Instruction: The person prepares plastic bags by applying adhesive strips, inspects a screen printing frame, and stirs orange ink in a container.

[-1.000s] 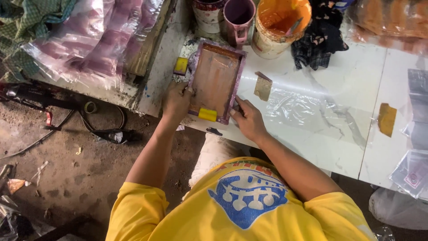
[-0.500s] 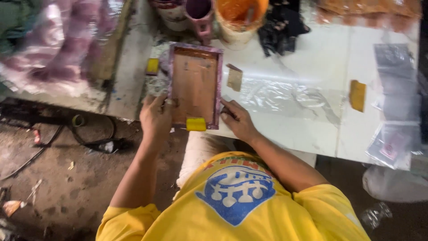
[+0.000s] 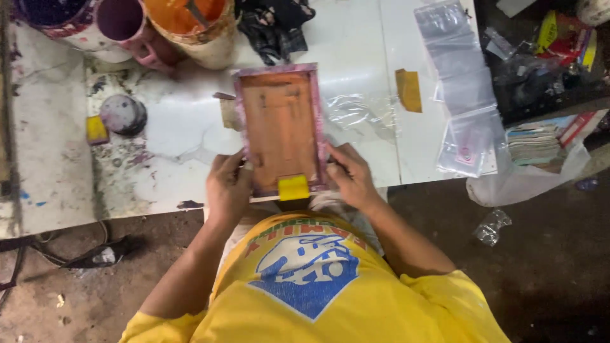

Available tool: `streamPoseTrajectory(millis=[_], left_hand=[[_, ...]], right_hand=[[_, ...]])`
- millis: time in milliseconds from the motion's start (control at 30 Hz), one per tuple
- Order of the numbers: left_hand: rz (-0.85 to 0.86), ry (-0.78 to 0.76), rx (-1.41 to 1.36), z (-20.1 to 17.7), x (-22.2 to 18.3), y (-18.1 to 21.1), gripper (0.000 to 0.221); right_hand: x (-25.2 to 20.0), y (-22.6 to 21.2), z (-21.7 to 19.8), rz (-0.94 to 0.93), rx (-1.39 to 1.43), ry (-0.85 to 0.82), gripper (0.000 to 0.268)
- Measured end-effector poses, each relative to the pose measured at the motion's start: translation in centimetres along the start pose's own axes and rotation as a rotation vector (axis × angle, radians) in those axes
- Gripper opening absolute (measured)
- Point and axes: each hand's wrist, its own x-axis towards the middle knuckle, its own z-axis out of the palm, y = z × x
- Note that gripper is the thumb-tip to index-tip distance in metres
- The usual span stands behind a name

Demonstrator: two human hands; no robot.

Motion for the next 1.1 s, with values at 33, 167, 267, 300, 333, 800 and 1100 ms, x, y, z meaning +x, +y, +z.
streamPoseTrajectory(millis=[33,167,267,300,333,800,1100], left_hand=[[-0.001,-0.003,-0.002,1.7,0.1,0.1,0.031],[0.065,-0.128,-0.048,8.2,0.9,0.8,0.033],[0.105,-0.207,-0.029,11.8,1.2,2.4,0.036],[0.104,-0.235,-0.028,12.7,1.1,3.0,0.037],[0.101,-0.235,-0.029,13.8,1.2,3.2,0.037],[0.164,-0.333,-0.084,20.3,2.0,4.2,0.039],[0.107,-0.274,-0.001,15.3,2.3,4.1,0.043]], right_hand=[[-0.2,0.3,-1.7,0.002,-0.002,0.000,0.037],[-0.6,1.2,-8.3,0.062,-0.108,0.046,0.035],[-1.3,2.6,-12.2,0.098,-0.144,0.071,0.033],[-1.7,3.3,-13.3,0.113,-0.150,0.085,0.033],[-1.7,3.0,-14.1,0.116,-0.150,0.082,0.033],[-1.5,3.1,-19.6,0.303,-0.273,0.205,0.041],[-0.3,1.6,-14.9,0.210,-0.248,0.131,0.038]])
